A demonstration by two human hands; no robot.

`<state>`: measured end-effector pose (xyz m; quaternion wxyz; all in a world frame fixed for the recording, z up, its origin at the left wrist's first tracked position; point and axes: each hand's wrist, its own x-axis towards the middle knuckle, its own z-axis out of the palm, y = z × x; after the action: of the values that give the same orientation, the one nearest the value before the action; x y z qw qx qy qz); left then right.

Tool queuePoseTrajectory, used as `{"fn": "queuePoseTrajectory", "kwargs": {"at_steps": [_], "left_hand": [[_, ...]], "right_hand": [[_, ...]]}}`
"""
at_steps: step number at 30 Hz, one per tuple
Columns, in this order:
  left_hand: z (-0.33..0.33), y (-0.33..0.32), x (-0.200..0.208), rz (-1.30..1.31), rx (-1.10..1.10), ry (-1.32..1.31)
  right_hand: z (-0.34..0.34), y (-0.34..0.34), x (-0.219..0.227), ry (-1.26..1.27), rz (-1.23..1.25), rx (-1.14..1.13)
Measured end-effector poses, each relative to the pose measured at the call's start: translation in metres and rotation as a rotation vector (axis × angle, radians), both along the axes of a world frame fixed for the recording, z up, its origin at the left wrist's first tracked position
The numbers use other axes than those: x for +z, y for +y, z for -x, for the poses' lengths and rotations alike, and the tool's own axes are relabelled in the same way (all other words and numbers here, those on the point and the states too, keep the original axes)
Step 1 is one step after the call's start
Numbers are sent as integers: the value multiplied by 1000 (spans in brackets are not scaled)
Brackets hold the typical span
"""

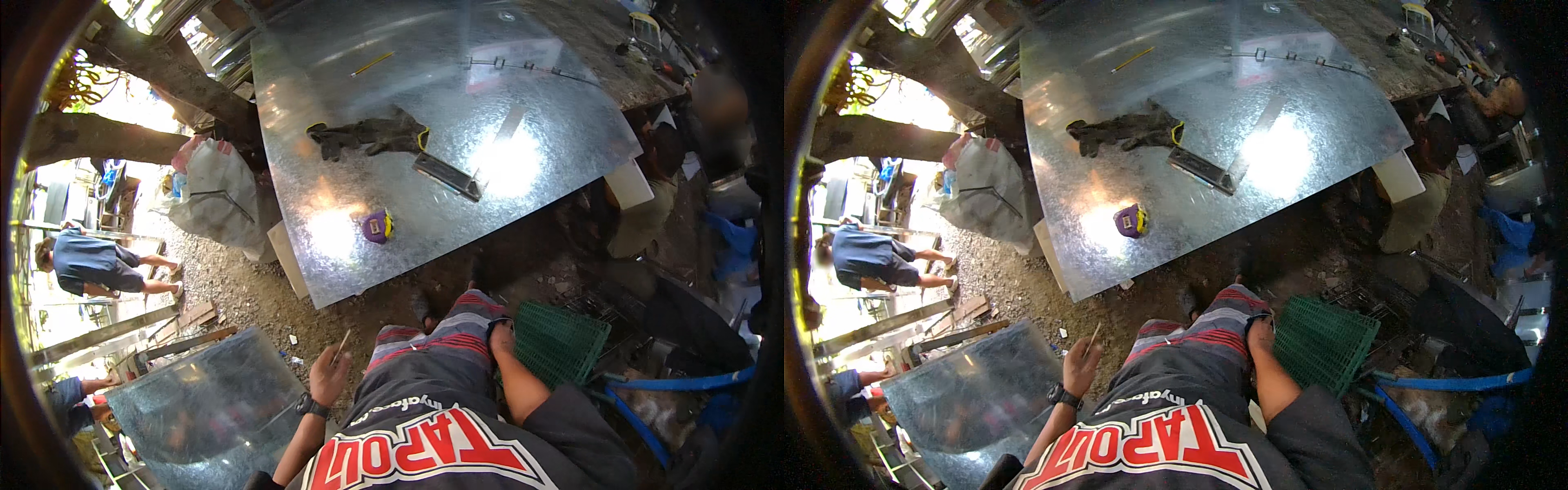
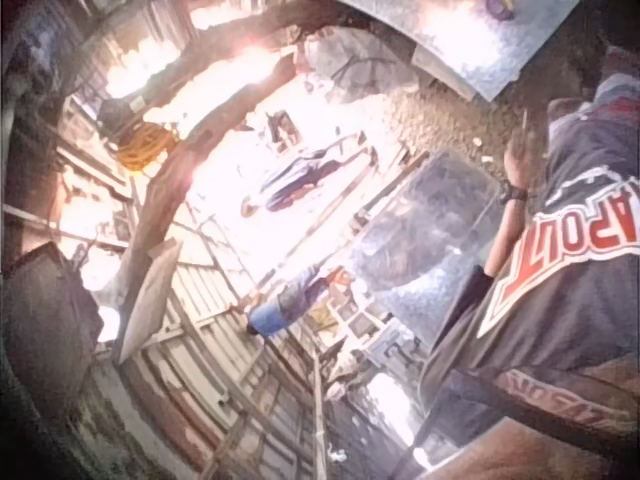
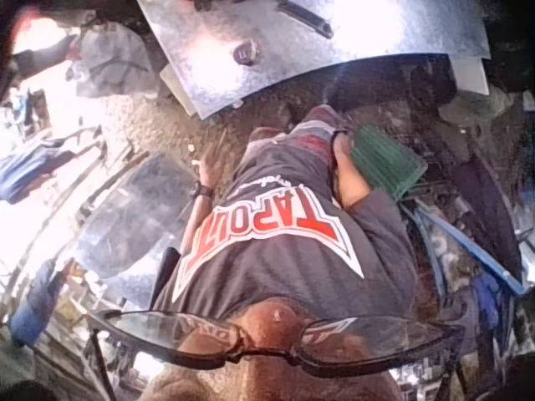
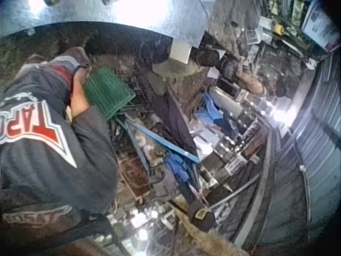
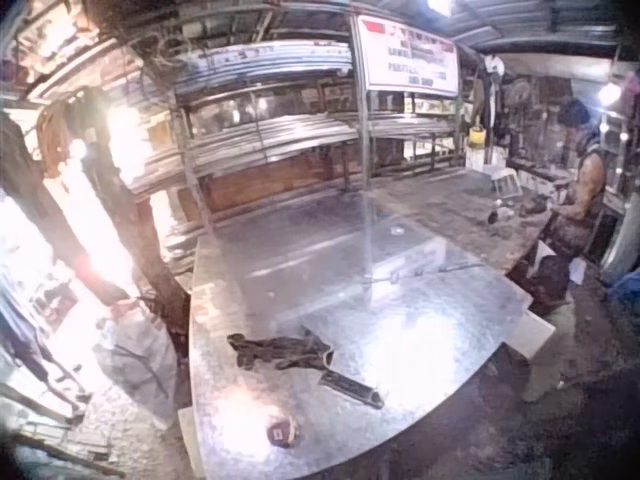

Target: The person measures a large metal sheet with a tape measure and marks it with a marker. They then use a square tool to draw straight lines on the sheet. The person also lights a small stick with a lighter and places it under a green plastic crate.

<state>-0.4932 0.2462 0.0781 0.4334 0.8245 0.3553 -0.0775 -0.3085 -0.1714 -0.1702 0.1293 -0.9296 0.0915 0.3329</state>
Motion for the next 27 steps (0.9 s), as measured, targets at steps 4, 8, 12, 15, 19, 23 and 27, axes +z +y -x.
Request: {"fn": "queuePoseTrajectory", "kwargs": {"at_steps": [4, 8, 12, 15, 19, 23, 27], "left_hand": [[-109, -10, 26, -156, -5, -150], [-223, 6, -5, -376, -163, -395], [-294, 0, -22, -353, -87, -165], [-308, 2, -46, -364, -10, -57], [-313, -1, -50, -363, -18, -98], [-289, -19, -50, -276, -186, -234], [-269, -43, -46, -210, -268, -194]], "right_hand": [[-18, -8, 23, 40, -111, 144], [-66, 26, 101, -61, -262, 236], [-149, 116, 188, -398, -843, 319], [-215, 178, 202, -385, -852, 455], [-259, 232, 176, -283, -962, 522], [-254, 244, 150, -46, -977, 565], [-231, 213, 140, -126, -969, 693]]}}
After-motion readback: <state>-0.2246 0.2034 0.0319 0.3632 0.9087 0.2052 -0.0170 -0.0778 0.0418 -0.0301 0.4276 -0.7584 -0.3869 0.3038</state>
